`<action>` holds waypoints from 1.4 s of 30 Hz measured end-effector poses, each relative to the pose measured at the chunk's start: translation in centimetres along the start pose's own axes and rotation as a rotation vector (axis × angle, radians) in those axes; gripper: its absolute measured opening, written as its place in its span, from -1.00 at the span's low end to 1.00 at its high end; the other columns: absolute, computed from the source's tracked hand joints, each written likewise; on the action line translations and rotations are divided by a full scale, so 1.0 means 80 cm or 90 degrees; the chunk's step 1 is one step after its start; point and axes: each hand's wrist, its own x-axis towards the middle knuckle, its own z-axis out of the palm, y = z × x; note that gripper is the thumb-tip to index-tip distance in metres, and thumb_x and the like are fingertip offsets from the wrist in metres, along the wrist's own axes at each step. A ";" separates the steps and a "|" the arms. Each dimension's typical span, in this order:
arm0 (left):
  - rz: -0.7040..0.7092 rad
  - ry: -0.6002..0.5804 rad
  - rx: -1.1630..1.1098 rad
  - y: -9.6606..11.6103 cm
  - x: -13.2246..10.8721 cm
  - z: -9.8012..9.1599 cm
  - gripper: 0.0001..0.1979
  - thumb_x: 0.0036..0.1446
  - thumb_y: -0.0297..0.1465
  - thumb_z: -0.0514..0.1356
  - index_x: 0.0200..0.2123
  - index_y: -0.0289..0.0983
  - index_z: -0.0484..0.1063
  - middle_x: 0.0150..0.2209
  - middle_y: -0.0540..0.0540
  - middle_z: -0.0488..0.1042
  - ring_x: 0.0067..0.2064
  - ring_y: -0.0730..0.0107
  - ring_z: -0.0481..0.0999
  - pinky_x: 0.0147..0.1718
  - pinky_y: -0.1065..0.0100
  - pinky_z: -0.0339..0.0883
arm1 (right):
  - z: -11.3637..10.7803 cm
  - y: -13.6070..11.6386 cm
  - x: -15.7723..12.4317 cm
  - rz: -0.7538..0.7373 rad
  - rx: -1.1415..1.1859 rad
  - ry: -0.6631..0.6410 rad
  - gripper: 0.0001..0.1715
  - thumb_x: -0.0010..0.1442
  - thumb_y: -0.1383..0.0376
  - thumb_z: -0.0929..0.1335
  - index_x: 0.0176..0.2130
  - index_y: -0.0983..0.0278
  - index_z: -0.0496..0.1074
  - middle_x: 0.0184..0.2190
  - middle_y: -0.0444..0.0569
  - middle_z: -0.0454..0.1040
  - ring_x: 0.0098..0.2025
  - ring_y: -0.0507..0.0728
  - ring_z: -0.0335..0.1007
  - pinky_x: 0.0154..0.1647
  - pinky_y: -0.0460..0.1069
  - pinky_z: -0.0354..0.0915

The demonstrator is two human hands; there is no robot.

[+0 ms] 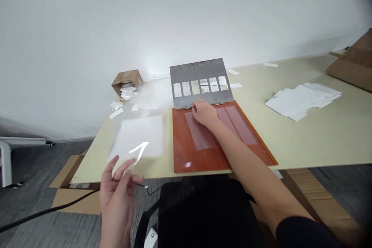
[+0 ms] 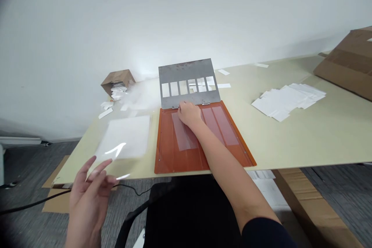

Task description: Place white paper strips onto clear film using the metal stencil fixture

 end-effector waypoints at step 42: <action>0.327 -0.220 0.766 -0.028 0.273 0.215 -0.61 0.33 -0.24 0.23 0.14 -0.28 0.38 0.12 -0.20 0.43 0.05 0.16 0.51 0.00 0.04 0.48 | -0.005 0.012 -0.029 -0.167 -0.045 -0.043 -0.74 0.26 0.16 0.32 -0.19 0.24 0.54 -0.06 0.10 0.50 0.08 0.27 0.32 0.03 0.14 0.24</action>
